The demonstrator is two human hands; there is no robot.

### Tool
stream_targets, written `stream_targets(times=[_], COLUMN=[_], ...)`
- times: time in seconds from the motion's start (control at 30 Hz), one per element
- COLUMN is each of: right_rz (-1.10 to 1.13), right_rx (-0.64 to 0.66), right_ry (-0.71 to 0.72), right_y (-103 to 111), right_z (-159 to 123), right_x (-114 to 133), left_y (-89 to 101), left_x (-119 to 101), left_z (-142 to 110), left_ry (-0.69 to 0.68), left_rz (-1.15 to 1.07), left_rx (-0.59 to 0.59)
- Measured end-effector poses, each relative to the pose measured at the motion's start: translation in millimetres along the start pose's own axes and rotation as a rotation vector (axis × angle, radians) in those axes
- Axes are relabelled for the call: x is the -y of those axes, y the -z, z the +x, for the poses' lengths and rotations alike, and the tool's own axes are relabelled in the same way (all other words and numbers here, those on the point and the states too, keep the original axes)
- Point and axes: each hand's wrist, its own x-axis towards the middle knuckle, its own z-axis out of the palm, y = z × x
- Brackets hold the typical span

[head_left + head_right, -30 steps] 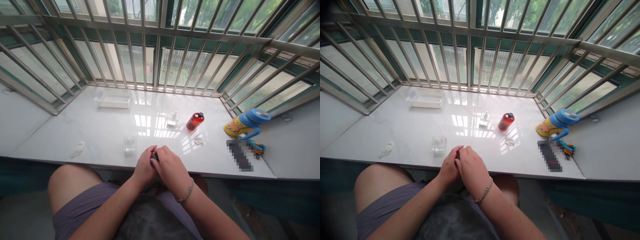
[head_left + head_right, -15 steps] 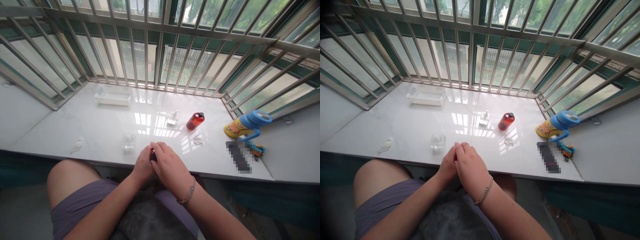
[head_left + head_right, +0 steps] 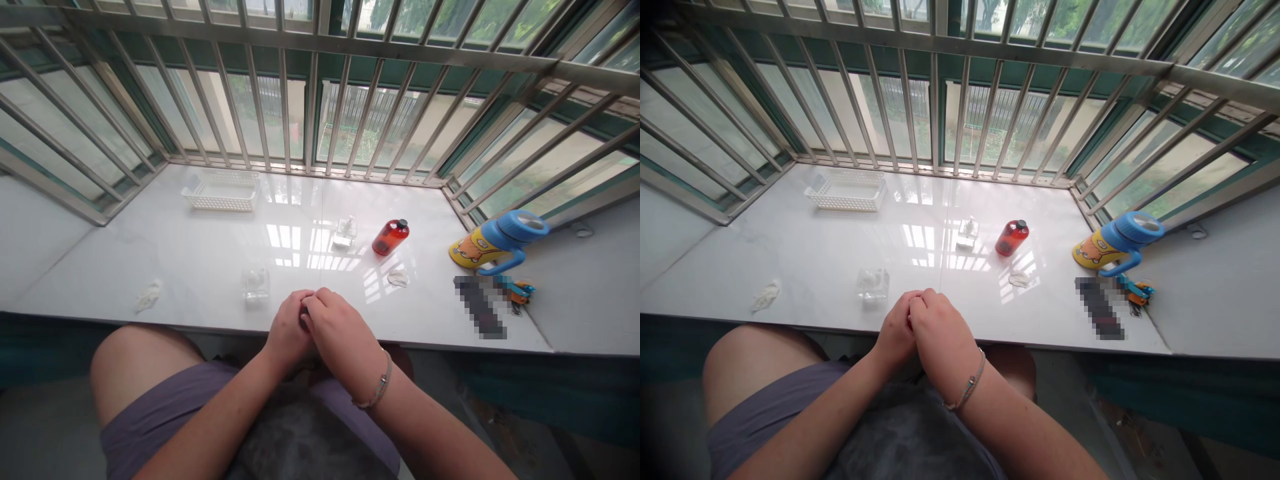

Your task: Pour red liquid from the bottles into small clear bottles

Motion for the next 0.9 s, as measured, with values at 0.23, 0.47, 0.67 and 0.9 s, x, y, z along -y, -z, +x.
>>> stream_targets(times=[0.23,0.47,0.67,0.9], right_rz=[0.227,0.112,0.227,0.337], right_rx=[0.060,0.075,0.238,0.202], right_ry=[0.052,-0.126,-0.141,-0.085], right_y=[19,5,18,28], right_z=[-3,1,2,0], right_x=[-8,-3,-6,-6], left_y=[0.4,2.3,1.8,1.1], left_x=[2,3,-1,0], left_z=[2,0,4,4], left_ry=[-0.078,-0.061,-0.063,-0.123], left_rz=[0.011,-0.013,-0.014,0.017], left_rx=[0.005,0.024,0.015,-0.001])
